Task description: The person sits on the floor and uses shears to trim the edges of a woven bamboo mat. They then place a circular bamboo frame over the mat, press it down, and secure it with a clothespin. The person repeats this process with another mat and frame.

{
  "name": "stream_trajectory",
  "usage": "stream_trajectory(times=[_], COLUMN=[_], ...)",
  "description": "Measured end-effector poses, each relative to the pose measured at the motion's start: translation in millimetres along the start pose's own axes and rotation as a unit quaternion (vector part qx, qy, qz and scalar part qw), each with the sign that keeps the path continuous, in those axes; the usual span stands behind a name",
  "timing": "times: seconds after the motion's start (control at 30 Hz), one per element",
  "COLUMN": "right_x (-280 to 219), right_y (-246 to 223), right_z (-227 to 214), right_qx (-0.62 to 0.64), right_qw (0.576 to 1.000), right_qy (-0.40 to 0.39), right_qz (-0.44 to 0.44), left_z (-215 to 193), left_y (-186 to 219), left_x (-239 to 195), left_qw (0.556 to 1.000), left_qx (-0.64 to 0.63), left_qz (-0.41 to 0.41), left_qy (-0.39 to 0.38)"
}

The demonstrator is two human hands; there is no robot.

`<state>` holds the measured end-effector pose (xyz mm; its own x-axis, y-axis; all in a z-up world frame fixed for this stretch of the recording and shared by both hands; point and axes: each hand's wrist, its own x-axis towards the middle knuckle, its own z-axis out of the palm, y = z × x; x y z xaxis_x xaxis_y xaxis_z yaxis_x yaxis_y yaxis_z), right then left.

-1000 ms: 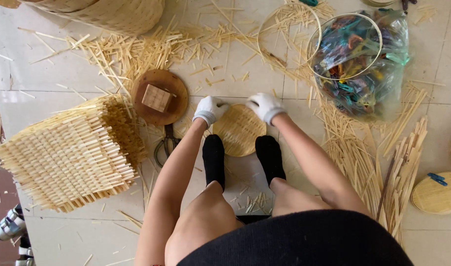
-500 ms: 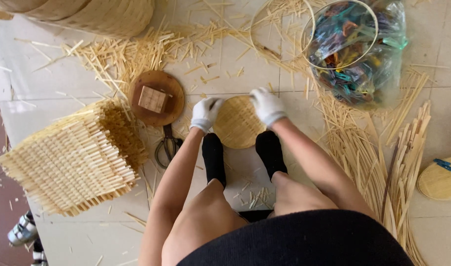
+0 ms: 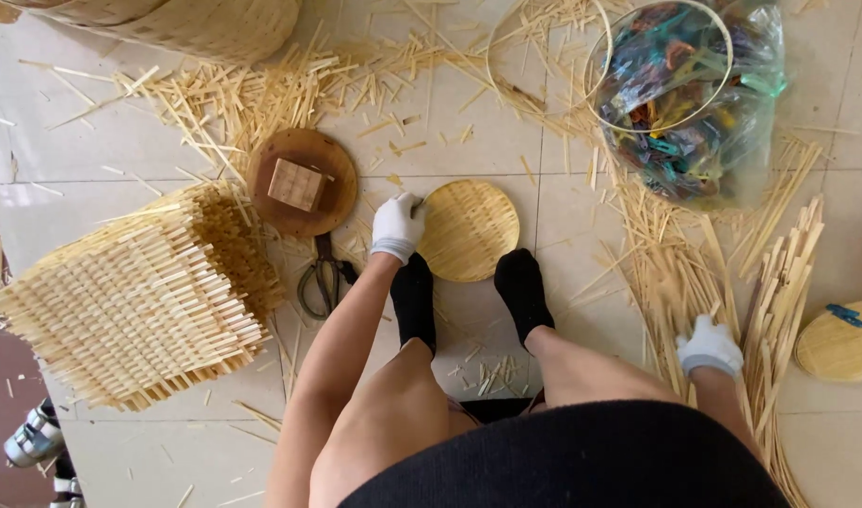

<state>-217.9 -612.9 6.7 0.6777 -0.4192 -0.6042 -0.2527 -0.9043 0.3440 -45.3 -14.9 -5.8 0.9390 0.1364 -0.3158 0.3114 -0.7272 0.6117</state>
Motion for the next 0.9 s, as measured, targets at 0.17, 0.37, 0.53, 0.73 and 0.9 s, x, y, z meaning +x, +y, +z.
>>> stream_trajectory(times=[0.17, 0.37, 0.53, 0.73, 0.9], right_x=[-30, -42, -41, 2, -27], right_y=[6, 8, -67, -186, -308], right_z=[-3, -35, -156, -212, -240], right_qx=[0.022, 0.131, 0.298, 0.506, 0.244], right_qw=[0.999, 0.966, 0.895, 0.763, 0.839], right_qy=[0.037, 0.217, 0.31, 0.124, 0.131], right_qz=[0.008, -0.039, -0.119, -0.383, -0.467], left_z=[-5, -20, -16, -17, -13], left_y=[-7, -7, -2, 3, 0], left_x=[-7, -16, -18, -25, -35], left_qw=[1.0, 0.99, 0.992, 0.997, 0.998], left_qx=[-0.012, -0.125, -0.104, -0.06, -0.062], left_qz=[0.019, -0.013, -0.058, -0.054, -0.002], left_qy=[-0.006, -0.058, -0.041, -0.012, 0.03])
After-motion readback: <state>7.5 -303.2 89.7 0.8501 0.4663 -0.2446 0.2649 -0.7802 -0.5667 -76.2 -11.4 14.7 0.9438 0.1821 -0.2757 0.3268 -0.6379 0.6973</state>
